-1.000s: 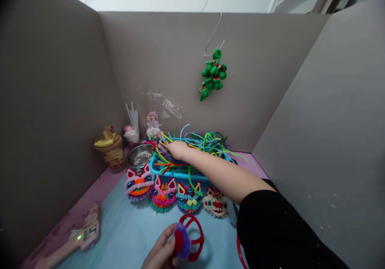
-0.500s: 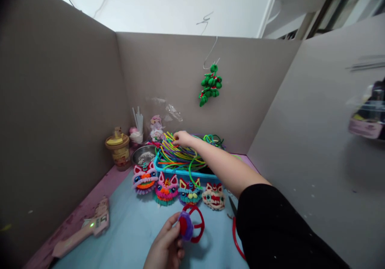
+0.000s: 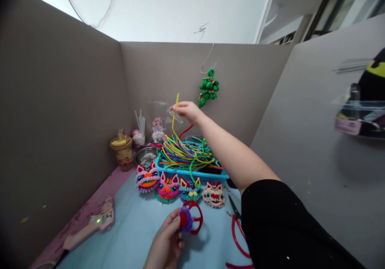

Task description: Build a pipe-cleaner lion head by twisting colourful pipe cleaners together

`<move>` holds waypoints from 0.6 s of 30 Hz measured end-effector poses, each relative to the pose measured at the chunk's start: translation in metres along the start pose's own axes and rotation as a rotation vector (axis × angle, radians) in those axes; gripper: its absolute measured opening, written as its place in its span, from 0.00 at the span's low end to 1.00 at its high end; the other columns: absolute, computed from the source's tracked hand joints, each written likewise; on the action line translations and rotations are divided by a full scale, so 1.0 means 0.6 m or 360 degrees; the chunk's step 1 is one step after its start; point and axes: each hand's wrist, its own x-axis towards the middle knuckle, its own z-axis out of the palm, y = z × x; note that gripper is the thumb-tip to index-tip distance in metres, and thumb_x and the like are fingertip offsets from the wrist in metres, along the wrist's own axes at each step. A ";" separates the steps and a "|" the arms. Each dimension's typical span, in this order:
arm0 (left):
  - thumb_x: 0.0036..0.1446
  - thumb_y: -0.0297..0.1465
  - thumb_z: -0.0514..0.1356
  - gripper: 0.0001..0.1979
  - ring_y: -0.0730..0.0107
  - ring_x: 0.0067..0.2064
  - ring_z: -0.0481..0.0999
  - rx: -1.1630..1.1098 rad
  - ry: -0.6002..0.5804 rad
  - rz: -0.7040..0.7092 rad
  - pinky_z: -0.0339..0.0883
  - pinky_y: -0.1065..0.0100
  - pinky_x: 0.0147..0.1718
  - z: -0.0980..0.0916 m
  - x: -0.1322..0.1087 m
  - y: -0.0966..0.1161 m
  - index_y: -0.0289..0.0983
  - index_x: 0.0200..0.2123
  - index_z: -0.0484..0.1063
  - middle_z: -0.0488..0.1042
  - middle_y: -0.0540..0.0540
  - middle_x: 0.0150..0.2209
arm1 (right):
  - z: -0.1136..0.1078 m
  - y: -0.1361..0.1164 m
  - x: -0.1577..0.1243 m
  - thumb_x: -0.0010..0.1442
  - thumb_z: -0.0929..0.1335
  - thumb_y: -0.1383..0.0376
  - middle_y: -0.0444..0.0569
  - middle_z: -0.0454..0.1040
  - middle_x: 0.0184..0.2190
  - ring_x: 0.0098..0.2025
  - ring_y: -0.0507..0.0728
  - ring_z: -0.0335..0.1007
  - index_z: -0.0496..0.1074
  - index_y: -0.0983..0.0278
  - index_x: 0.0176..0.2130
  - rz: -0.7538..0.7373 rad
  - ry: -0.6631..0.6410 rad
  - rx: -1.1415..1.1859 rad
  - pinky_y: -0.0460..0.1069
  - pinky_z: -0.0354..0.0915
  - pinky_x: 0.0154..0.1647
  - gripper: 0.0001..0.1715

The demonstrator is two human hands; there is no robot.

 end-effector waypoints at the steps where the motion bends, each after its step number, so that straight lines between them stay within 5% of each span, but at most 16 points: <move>1: 0.39 0.34 0.68 0.28 0.81 0.20 0.60 0.0008 0.0008 0.0015 0.47 0.78 0.17 0.001 -0.002 0.002 0.34 0.44 0.66 0.68 0.51 0.23 | -0.014 -0.015 0.001 0.51 0.68 0.58 0.48 0.75 0.33 0.35 0.50 0.70 0.74 0.66 0.36 -0.0135 0.0159 0.0092 0.44 0.65 0.34 0.16; 4: 0.42 0.33 0.66 0.25 0.82 0.20 0.61 0.0028 0.0014 0.0091 0.49 0.78 0.17 0.001 -0.001 0.006 0.34 0.45 0.67 0.69 0.51 0.25 | -0.051 -0.059 -0.010 0.56 0.66 0.56 0.48 0.74 0.37 0.42 0.51 0.70 0.72 0.65 0.39 -0.0436 0.0464 0.0109 0.47 0.66 0.42 0.17; 9: 0.43 0.31 0.66 0.22 0.82 0.20 0.62 0.0056 0.0028 0.0228 0.52 0.78 0.19 0.003 0.005 0.013 0.36 0.44 0.68 0.68 0.52 0.24 | -0.078 -0.116 -0.104 0.58 0.65 0.56 0.44 0.72 0.35 0.38 0.50 0.71 0.71 0.62 0.41 -0.0633 0.0490 -0.0050 0.48 0.66 0.42 0.15; 13: 0.42 0.31 0.66 0.24 0.80 0.23 0.65 0.0154 -0.0036 0.0497 0.57 0.76 0.22 0.004 0.004 0.021 0.37 0.46 0.68 0.71 0.51 0.28 | -0.065 -0.125 -0.239 0.57 0.66 0.60 0.41 0.73 0.31 0.35 0.50 0.70 0.71 0.61 0.45 -0.0505 0.0300 -0.0228 0.48 0.66 0.40 0.16; 18: 0.39 0.31 0.67 0.29 0.79 0.27 0.67 0.0409 -0.0254 0.0772 0.58 0.75 0.27 -0.003 0.013 0.019 0.38 0.48 0.68 0.72 0.50 0.32 | -0.015 -0.074 -0.435 0.56 0.66 0.62 0.47 0.75 0.31 0.33 0.53 0.70 0.76 0.63 0.37 -0.0110 0.0059 -0.0598 0.48 0.66 0.36 0.11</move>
